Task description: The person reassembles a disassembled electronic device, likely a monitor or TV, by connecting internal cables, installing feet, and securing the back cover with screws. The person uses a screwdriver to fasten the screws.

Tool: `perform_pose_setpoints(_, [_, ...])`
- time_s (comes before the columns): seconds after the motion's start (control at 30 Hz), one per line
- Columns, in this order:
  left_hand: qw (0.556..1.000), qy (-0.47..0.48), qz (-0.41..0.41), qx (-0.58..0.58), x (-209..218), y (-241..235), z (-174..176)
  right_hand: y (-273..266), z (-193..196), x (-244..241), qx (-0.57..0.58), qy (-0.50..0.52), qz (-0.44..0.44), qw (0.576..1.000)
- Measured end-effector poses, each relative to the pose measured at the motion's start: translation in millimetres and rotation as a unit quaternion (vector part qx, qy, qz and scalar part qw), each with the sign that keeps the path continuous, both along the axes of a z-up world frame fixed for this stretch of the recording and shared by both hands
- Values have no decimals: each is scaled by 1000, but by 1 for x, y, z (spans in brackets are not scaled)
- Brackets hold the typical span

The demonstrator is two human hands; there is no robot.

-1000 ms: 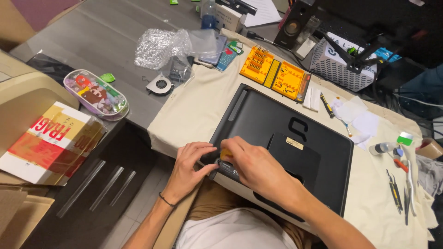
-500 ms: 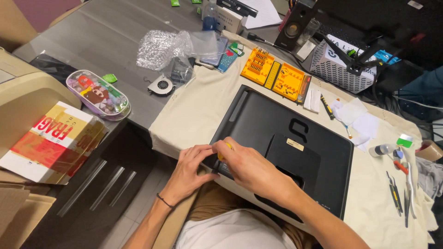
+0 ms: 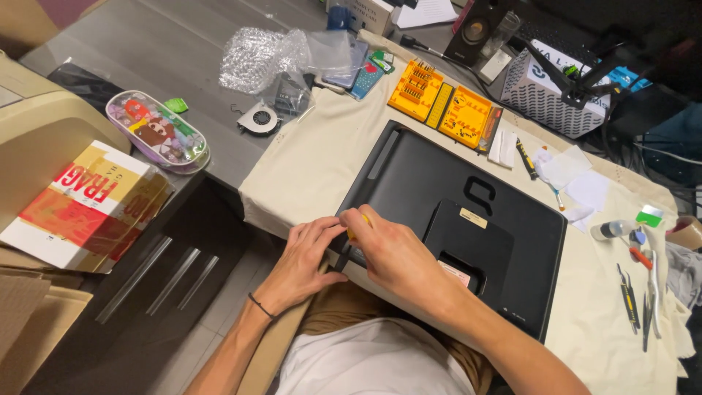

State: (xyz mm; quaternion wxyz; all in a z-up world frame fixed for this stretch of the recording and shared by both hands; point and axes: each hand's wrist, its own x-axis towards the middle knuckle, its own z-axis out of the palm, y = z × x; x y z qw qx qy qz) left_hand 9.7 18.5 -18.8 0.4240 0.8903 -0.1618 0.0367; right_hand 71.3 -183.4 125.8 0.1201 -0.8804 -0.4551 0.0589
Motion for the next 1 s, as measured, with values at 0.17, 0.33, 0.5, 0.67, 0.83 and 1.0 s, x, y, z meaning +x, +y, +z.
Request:
perform_pose_setpoints(0.17, [1000,-21,5,10,0,-2,-2,0,-2,2,19,3,3,1000])
perform_pose_setpoints(0.33, [1000,-25,3,11,0,-3,1,4,-3,-2,24,0,-7,1000])
perform_pose_setpoints(0.5, [999,-41,1,17,-1,-2,0,5,-9,-5,49,-13,-33,998])
perform_pose_setpoints(0.67, [999,-43,7,15,-1,-3,-1,3,-22,-9,55,-34,-47,997])
perform_pose_setpoints(0.83, [999,-34,6,15,-1,-1,-3,-6,-4,-6,81,7,-47,996])
perform_pose_setpoints(1.0, [1000,-1,11,11,-5,1,-2,-53,17,12,248,33,-81,965])
